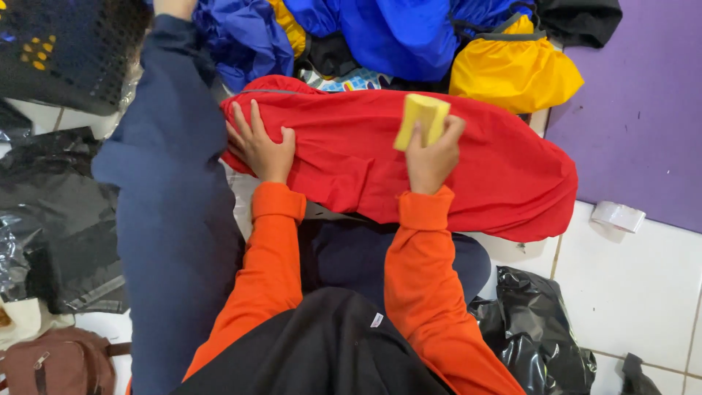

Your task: The person cleans a red fabric cover with a sponge, folds it, and places it into a plastic bag. Subsequently, they take a black fabric cover and use scissors to trim away excess material or loose threads.

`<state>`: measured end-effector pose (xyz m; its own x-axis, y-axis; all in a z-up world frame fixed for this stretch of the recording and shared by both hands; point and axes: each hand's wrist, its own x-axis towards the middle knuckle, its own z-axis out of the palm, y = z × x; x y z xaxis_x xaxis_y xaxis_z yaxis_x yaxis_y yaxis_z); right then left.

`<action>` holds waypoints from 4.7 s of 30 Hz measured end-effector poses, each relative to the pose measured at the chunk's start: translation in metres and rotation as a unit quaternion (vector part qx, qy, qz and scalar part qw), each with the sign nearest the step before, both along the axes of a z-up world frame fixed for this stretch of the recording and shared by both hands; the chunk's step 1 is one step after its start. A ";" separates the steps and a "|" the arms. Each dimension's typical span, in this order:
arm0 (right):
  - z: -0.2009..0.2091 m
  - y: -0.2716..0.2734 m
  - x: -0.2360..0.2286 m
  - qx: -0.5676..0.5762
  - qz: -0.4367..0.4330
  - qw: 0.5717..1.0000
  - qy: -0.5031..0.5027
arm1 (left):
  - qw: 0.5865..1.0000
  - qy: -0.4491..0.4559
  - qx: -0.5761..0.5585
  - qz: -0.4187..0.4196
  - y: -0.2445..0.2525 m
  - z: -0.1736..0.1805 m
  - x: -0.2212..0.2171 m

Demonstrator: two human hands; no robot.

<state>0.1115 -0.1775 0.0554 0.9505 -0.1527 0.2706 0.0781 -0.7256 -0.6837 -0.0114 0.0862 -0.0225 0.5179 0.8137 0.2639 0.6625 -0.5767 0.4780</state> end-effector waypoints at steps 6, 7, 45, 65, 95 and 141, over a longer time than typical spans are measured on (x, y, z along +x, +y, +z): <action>0.043 0.053 -0.061 0.028 0.329 0.931 0.158 | 0.997 0.033 0.032 0.055 -0.018 0.014 0.016; 0.034 0.052 -0.056 0.029 0.331 0.930 0.160 | 0.997 0.035 0.033 0.056 -0.020 0.016 0.017; -0.017 0.021 -0.096 -0.184 0.246 0.951 -0.029 | 0.882 0.106 0.021 -0.459 -0.021 0.067 0.000; -0.026 -0.019 -0.056 -0.135 0.119 0.981 0.071 | 0.732 -0.018 0.005 -0.681 -0.067 0.024 -0.022; 0.023 -0.130 0.000 -0.069 -0.183 0.978 -0.078 | 0.889 0.205 -0.055 -0.406 0.031 0.091 0.004; 0.003 -0.002 -0.102 -0.129 0.088 0.987 0.047 | 0.877 0.234 -0.097 -0.409 0.035 0.099 0.007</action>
